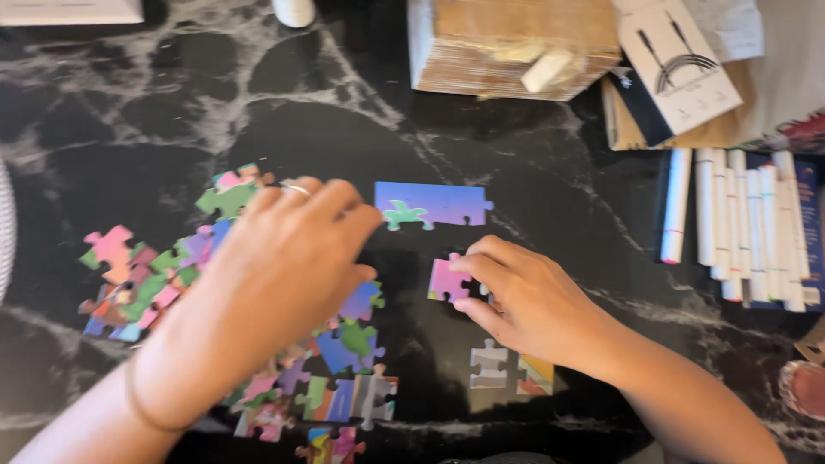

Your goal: Assembling a jigsaw puzzle on a table.

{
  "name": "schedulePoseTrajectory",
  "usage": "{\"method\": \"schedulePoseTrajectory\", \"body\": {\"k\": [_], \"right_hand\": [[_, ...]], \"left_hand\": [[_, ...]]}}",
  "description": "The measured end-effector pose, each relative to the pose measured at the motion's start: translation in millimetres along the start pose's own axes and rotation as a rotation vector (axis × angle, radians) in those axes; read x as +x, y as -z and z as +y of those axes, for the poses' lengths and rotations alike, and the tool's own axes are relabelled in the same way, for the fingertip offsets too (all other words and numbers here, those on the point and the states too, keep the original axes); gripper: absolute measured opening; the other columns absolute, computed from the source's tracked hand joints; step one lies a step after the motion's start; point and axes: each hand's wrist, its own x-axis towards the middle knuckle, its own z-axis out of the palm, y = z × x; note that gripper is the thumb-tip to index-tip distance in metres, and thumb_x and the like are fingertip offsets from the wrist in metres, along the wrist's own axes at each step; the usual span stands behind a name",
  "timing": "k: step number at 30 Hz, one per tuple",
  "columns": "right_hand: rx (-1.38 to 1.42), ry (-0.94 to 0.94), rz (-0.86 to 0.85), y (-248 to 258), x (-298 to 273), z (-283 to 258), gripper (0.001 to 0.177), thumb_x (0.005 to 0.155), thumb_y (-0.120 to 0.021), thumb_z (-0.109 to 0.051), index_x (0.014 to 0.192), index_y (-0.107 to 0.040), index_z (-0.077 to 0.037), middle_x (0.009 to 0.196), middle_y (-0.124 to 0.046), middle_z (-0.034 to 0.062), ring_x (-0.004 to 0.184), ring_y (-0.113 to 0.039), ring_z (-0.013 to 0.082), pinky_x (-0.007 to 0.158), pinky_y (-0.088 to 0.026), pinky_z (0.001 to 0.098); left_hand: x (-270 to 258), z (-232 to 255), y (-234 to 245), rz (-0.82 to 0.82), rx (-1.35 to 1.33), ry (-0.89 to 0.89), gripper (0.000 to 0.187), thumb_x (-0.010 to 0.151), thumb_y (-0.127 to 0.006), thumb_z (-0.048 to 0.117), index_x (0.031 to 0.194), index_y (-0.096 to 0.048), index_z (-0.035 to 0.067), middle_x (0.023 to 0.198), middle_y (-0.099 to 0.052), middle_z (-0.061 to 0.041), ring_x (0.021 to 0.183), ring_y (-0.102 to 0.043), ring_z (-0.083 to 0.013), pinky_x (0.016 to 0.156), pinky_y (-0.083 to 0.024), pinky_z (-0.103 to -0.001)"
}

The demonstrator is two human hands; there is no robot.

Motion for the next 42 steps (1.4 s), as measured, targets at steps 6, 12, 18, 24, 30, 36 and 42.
{"method": "schedulePoseTrajectory", "body": {"k": [6, 12, 18, 24, 30, 36, 42], "right_hand": [[-0.072, 0.069, -0.024, -20.8, 24.9, -31.5, 0.037, 0.082, -0.079, -0.028, 0.112, -0.068, -0.009, 0.105, -0.065, 0.0055, 0.078, -0.069, 0.0266, 0.070, -0.055, 0.0410], [-0.102, 0.263, 0.025, -54.2, 59.8, -54.2, 0.062, 0.073, -0.085, -0.034, 0.118, -0.064, 0.003, 0.107, -0.060, 0.0134, 0.096, -0.065, 0.0346, 0.076, -0.054, 0.0447], [-0.139, 0.158, -0.105, -51.2, 74.6, -63.3, 0.058, 0.068, -0.088, -0.035, 0.108, -0.066, 0.000, 0.100, -0.059, 0.0116, 0.093, -0.064, 0.0325, 0.075, -0.054, 0.0453], [-0.032, 0.119, -0.068, -49.4, 68.6, -57.8, 0.047, 0.069, -0.089, -0.025, 0.100, -0.062, -0.001, 0.095, -0.063, 0.0115, 0.085, -0.066, 0.0314, 0.069, -0.052, 0.0426], [0.457, -0.286, -0.203, -42.5, 37.4, -22.7, 0.026, 0.082, -0.083, -0.012, 0.093, -0.060, -0.005, 0.070, -0.066, 0.0021, 0.063, -0.058, 0.0090, 0.056, -0.047, 0.0271], [0.527, -0.284, -0.029, -37.3, -19.6, 27.6, 0.016, 0.088, -0.076, -0.006, 0.099, -0.064, -0.005, 0.073, -0.062, -0.0005, 0.065, -0.055, 0.0043, 0.056, -0.047, 0.0250], [0.631, -0.575, 0.069, -15.1, -40.9, 48.3, 0.019, 0.096, -0.064, -0.005, 0.115, -0.063, -0.007, 0.078, -0.068, 0.0003, 0.066, -0.063, 0.0102, 0.055, -0.053, 0.0296]], "left_hand": [[-55.2, -35.2, 23.8, -0.129, -0.041, 0.246, 0.050, 0.067, -0.083, 0.028, 0.113, -0.070, 0.012, 0.103, -0.065, -0.007, 0.100, -0.063, -0.0321, 0.081, -0.049, -0.047], [-68.4, -40.9, -24.4, -0.094, -0.164, 0.118, 0.053, 0.065, -0.085, 0.035, 0.111, -0.071, 0.013, 0.102, -0.062, -0.007, 0.101, -0.062, -0.0301, 0.083, -0.048, -0.046], [-65.2, -43.8, -20.5, -0.105, -0.080, 0.088, 0.036, 0.067, -0.085, 0.032, 0.095, -0.072, 0.013, 0.101, -0.058, -0.007, 0.098, -0.059, -0.0284, 0.078, -0.047, -0.044], [-67.3, -47.6, -17.3, -0.108, -0.018, 0.113, 0.030, 0.070, -0.083, 0.034, 0.088, -0.069, 0.014, 0.098, -0.056, -0.007, 0.098, -0.058, -0.0284, 0.077, -0.047, -0.044], [-65.7, -41.0, -19.3, -0.080, -0.020, 0.082, 0.033, 0.066, -0.084, 0.031, 0.090, -0.070, 0.013, 0.100, -0.057, -0.008, 0.102, -0.059, -0.0295, 0.080, -0.048, -0.044], [-59.0, -20.7, -25.4, -0.083, -0.115, 0.000, 0.039, 0.066, -0.085, 0.032, 0.097, -0.069, 0.014, 0.108, -0.058, -0.008, 0.109, -0.058, -0.0321, 0.091, -0.046, -0.050], [-28.3, 11.5, -33.9, -0.220, -0.211, -0.109, 0.051, 0.062, -0.088, 0.030, 0.105, -0.070, 0.012, 0.121, -0.058, -0.011, 0.117, -0.056, -0.0352, 0.082, -0.046, -0.049]]}}
